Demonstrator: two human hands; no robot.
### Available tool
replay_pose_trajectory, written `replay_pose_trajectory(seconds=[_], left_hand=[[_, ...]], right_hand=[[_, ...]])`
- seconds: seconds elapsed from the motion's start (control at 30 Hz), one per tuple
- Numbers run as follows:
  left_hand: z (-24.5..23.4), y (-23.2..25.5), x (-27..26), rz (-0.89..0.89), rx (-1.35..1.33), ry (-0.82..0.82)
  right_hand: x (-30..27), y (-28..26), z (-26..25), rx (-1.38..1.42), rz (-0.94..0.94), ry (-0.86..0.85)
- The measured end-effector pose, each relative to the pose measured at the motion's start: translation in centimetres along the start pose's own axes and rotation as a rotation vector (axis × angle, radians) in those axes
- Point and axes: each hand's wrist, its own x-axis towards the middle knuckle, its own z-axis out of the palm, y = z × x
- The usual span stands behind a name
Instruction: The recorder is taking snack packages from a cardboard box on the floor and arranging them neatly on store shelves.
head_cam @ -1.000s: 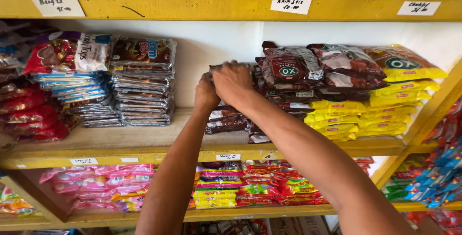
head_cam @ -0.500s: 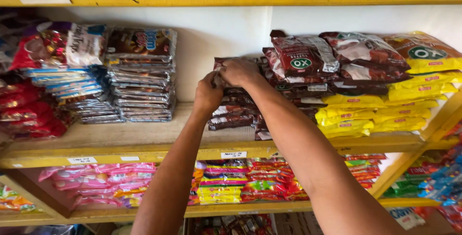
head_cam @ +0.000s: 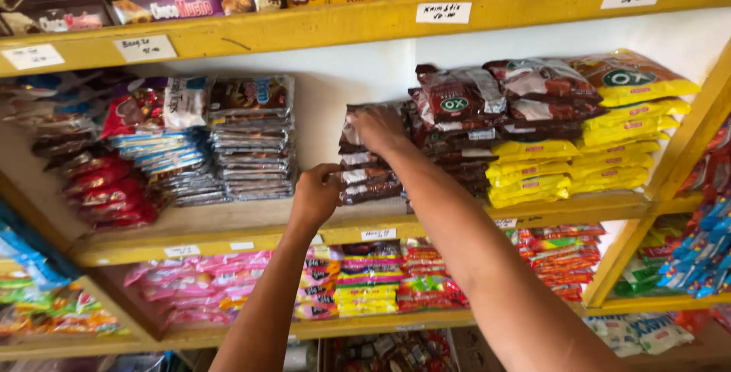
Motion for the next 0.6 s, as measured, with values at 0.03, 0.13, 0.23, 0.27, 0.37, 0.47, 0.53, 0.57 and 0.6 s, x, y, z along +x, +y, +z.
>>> replay_pose_trajectory(seconds=[0.03, 0.13, 0.23, 0.27, 0.37, 0.47, 0.53, 0.57, 0.6], left_hand=[[0.2, -0.5, -0.3, -0.01, 0.004, -0.002], [1.1, -1.6, -1.8, 0.019, -0.044, -0.05], [3.0, -1.2, -4.5, 0.003, -0.119, -0.082], [3.7, -1.1, -5.6, 0.001, -0.134, -0.107], [6.8, -1.9, -9.7, 0.017, -0.157, -0.158], [10.1, -3.2, -15.1, 0.051, -0.132, -0.204], [12.3, -4.4, -18.8, 0.056, -0.1, -0.238], [13.6, -5.2, -20.7, 0.015, -0.083, -0.273], [14.9, -6.1, -22.6, -0.026, -0.065, -0.309]], right_hand=[[-0.4, 0.2, 0.2, 0.004, 0.003, -0.01], [-2.8, 0.4, 0.4, -0.188, -0.401, 0.26], [-8.5, 0.2, -0.8, -0.083, -0.569, 0.32], [-10.8, 0.4, -1.1, -0.096, -0.623, 0.309], [-17.9, 2.8, -0.7, 0.014, -0.727, 0.318], [-23.7, 7.6, 1.6, 0.158, -0.756, 0.299], [-27.0, 11.4, 3.7, 0.179, -0.726, 0.253], [-28.5, 13.5, 5.0, 0.234, -0.626, 0.177], [-30.1, 15.6, 6.3, 0.287, -0.526, 0.101]])
